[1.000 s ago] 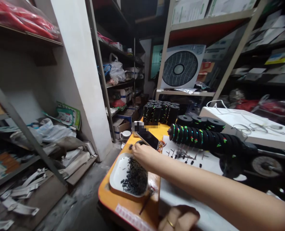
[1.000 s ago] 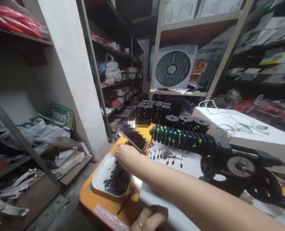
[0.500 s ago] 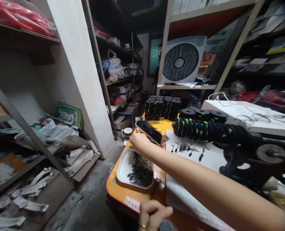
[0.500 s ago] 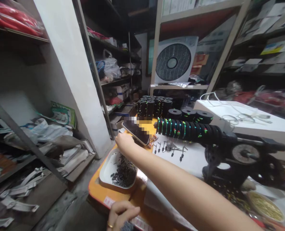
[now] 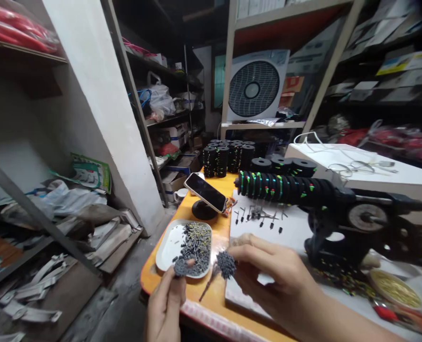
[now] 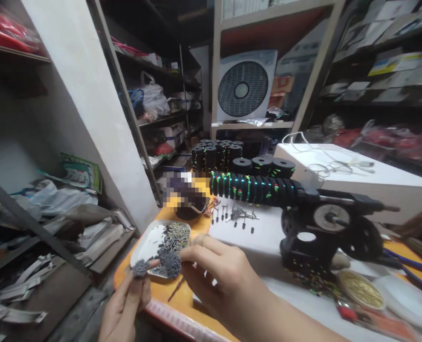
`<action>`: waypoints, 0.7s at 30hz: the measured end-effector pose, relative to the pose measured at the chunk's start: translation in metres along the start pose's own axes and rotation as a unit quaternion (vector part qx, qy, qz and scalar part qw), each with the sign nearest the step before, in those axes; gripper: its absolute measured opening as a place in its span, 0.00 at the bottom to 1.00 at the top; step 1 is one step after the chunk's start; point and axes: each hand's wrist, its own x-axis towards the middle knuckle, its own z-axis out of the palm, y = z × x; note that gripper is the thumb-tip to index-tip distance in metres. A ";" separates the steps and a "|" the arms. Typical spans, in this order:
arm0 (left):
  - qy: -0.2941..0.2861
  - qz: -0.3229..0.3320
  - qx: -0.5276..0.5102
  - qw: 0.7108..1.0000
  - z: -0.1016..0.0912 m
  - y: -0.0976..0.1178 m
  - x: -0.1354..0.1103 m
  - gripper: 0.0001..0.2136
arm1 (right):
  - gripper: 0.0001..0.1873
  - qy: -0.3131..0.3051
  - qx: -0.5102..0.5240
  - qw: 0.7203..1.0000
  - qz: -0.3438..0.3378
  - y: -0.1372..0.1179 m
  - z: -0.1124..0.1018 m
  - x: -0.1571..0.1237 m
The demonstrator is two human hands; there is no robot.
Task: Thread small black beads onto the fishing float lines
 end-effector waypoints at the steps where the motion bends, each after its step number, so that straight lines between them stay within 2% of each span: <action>1: 0.000 0.002 0.011 1.000 0.003 0.002 0.003 0.23 | 0.11 0.007 0.019 1.000 0.008 -0.002 -0.004 -0.005; 4: -0.004 0.021 0.061 0.998 0.013 0.008 0.010 0.24 | 0.09 0.008 0.098 0.993 0.061 -0.005 -0.015 -0.016; 7: -0.030 0.046 0.084 0.995 0.021 0.017 0.014 0.22 | 0.10 -0.010 0.165 0.972 0.165 -0.008 -0.022 -0.026; 10: -0.033 0.044 0.073 0.996 0.027 0.027 0.014 0.21 | 0.15 -0.027 0.246 0.928 0.277 -0.010 -0.024 -0.032; 13: -0.029 0.022 0.053 0.998 0.033 0.037 0.008 0.20 | 0.23 -0.019 0.326 0.875 0.357 -0.014 -0.026 -0.033; 17: -0.060 -0.029 0.012 0.998 0.042 0.049 -0.004 0.19 | 0.29 -0.029 0.389 0.816 0.427 -0.023 -0.034 -0.029; 21: -0.098 -0.077 -0.022 0.992 0.051 0.055 -0.016 0.22 | 0.31 -0.049 0.395 0.780 0.482 -0.030 -0.044 -0.027</action>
